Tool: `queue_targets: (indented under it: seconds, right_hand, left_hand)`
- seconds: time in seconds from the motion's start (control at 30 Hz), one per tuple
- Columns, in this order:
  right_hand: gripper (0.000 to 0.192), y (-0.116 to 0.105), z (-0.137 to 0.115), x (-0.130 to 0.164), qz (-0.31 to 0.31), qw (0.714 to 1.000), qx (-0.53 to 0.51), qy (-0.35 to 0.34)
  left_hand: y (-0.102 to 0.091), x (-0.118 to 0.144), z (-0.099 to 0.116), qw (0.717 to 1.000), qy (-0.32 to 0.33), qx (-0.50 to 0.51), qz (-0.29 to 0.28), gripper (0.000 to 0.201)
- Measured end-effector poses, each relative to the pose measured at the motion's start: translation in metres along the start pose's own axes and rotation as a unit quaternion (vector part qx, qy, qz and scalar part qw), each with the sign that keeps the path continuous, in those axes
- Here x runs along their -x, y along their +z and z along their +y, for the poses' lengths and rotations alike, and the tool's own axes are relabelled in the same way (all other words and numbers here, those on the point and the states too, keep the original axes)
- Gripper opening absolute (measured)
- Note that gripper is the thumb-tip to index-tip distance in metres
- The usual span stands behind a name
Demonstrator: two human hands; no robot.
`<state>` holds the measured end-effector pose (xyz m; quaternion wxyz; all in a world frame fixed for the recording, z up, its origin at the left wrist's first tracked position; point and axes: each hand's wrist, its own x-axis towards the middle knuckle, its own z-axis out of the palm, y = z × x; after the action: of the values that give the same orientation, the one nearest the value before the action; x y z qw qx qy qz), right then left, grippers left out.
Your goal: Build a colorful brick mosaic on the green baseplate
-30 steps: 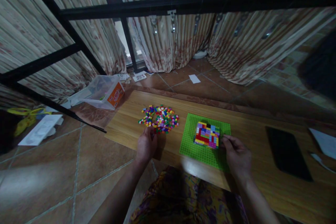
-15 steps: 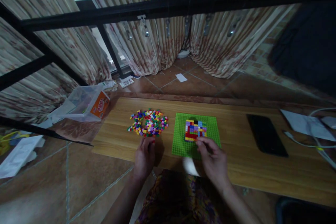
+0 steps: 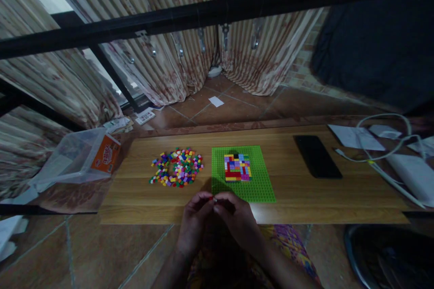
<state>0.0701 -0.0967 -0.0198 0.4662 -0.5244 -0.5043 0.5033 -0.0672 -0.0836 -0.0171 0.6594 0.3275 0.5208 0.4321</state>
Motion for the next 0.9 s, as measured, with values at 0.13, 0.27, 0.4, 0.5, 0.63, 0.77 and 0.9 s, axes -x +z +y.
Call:
queue_targets:
  seconds: [0.13,0.27,0.4,0.5,0.63,0.77,0.9]
  right_hand:
    - [0.017,-0.005,-0.004,-0.001,0.035,0.992,-0.112,0.055]
    - [0.018,-0.011,-0.011,0.0,0.054,0.989,-0.133,0.043]
    - [0.017,-0.015,-0.016,0.003,0.06,0.989,-0.136,0.028]
    - [0.016,-0.018,-0.021,0.004,0.057,0.991,-0.124,0.013]
    - [0.018,-0.023,-0.028,0.003,0.037,0.993,-0.11,0.0]
    - [0.02,-0.027,-0.029,0.004,0.021,0.993,-0.115,0.01]
    - [0.022,-0.036,-0.023,0.003,0.035,0.993,-0.112,0.028]
  left_hand:
    - [0.006,0.0,-0.001,0.999,-0.027,0.043,-0.017,0.031]
    - [0.015,0.001,0.004,0.999,-0.007,0.027,-0.024,0.029]
    - [0.024,0.004,0.012,0.999,0.035,-0.02,-0.025,0.026]
    - [0.029,0.006,0.016,0.997,0.049,-0.045,-0.033,0.023]
    - [0.031,0.007,0.02,0.996,0.052,-0.052,-0.049,0.02]
    - [0.031,0.005,0.021,0.995,0.043,-0.054,-0.073,0.02]
    - [0.03,0.002,0.019,0.995,0.02,-0.042,-0.085,0.023]
